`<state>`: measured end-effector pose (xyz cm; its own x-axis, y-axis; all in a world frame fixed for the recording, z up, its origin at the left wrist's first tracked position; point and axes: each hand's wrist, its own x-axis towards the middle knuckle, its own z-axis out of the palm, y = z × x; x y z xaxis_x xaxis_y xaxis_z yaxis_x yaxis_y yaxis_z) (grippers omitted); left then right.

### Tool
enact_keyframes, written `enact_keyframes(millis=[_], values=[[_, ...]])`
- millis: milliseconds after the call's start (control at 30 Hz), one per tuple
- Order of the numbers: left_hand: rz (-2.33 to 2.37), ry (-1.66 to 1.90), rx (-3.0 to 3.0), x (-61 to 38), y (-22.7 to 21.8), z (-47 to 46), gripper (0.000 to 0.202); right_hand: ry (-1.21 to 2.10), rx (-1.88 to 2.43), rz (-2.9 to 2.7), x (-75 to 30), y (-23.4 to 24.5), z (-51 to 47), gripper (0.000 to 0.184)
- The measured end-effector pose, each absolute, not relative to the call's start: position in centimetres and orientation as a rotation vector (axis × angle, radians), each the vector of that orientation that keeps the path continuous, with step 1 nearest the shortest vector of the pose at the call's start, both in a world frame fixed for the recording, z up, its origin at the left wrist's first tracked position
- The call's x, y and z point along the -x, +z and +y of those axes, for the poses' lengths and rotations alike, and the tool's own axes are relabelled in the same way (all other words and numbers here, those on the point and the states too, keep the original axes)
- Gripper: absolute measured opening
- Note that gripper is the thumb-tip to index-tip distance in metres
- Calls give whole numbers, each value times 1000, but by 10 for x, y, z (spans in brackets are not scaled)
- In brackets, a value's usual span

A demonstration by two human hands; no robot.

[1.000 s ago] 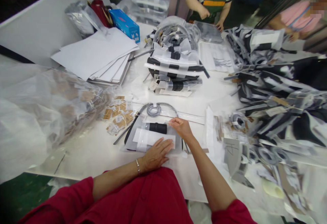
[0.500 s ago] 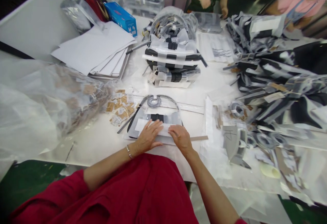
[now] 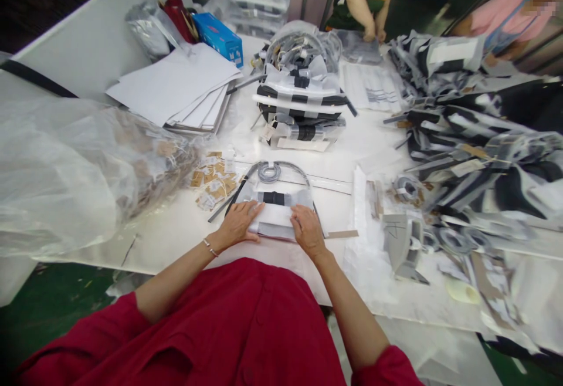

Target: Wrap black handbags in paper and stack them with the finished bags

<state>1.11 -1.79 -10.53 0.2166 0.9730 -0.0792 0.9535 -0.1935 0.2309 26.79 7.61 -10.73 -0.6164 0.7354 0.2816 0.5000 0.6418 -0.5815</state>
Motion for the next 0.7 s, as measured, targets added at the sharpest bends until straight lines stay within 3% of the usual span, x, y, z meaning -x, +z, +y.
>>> enact_keyframes(millis=[433,700], values=[[1872,118,-2277,-20,-105,-10,123,598,893,-2390,-269,-113,78,15],[1743,174,-2305,-16,-101,1,110,601,869,-2416,-270,-113,79,14]])
